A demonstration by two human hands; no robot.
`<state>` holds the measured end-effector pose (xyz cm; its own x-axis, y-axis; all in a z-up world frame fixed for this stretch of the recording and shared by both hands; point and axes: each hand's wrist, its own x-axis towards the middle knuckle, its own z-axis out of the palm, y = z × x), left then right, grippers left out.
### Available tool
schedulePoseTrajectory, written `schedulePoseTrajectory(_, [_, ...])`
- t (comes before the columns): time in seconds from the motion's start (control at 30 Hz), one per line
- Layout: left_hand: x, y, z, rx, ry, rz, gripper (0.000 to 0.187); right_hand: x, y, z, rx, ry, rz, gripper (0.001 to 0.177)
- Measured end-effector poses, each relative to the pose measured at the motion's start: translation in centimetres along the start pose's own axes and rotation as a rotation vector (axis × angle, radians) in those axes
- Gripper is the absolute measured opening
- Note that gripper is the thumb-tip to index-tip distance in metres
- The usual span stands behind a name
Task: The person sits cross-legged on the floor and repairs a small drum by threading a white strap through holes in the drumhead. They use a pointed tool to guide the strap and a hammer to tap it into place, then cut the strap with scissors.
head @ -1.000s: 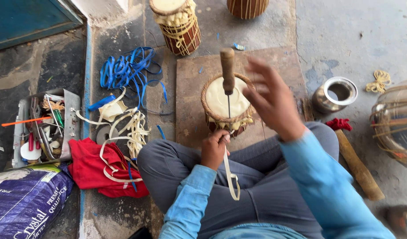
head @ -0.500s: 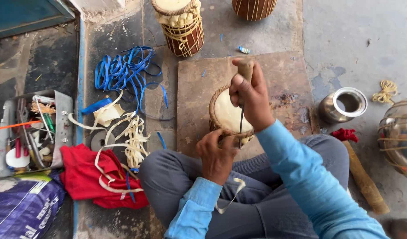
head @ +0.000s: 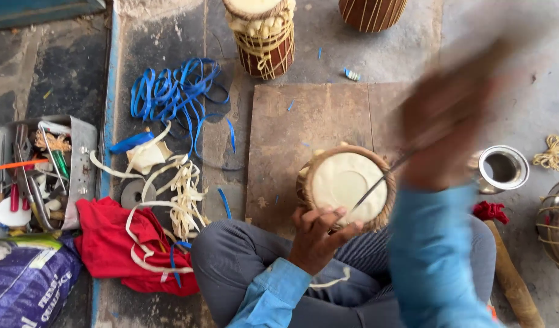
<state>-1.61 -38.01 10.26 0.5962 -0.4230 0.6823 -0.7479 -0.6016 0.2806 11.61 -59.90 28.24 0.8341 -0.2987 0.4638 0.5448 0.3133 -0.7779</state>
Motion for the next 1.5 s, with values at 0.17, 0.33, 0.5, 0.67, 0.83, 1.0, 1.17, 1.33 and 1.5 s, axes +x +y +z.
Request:
schedulePoseTrajectory(0.17, [1.2,-0.7,-0.4,0.042,-0.106,-0.051,0.048,3.8,-10.9,-2.8,-0.252,-0.502,0.009,0.031])
schedulePoseTrajectory(0.33, [2.7,-0.4,-1.1,-0.049,-0.007,-0.072,0.056,-10.5,-8.3,-1.5,-0.647,-1.447,0.437,0.042])
schedulePoseTrajectory(0.5, [0.9,0.8,-1.5,-0.229,0.15,-0.232,0.053,-22.5,-3.1,-3.3,-0.826,-1.393,0.396,0.036])
schedulePoseTrajectory(0.67, [-3.9,0.7,2.5,-0.477,-0.038,-0.699,0.021,-19.3,-3.4,-4.4,-0.988,-0.838,0.066,0.015])
schedulePoseTrajectory(0.83, [-6.2,1.3,7.1,-0.756,-0.279,-0.794,0.025,-15.3,-2.0,-0.2,-1.298,-0.502,-0.241,0.028])
schedulePoseTrajectory(1.0, [-7.9,0.6,8.0,-0.953,-0.27,-0.79,0.024,-16.1,3.2,-2.4,-1.008,-0.395,-0.068,0.009])
schedulePoseTrajectory(1.17, [-5.8,1.2,6.4,-1.287,-0.095,-0.926,0.021,-15.1,4.2,-3.5,-0.294,-0.082,0.298,0.008])
schedulePoseTrajectory(1.33, [-4.5,3.3,2.1,-1.284,-0.073,-0.862,0.033,-14.0,0.7,-2.3,-0.814,-0.593,-0.092,0.014])
schedulePoseTrajectory(1.5, [-5.3,5.4,-0.2,-1.32,-0.031,-0.83,0.043,-16.6,5.9,-4.4,-0.746,-0.439,-0.114,0.018])
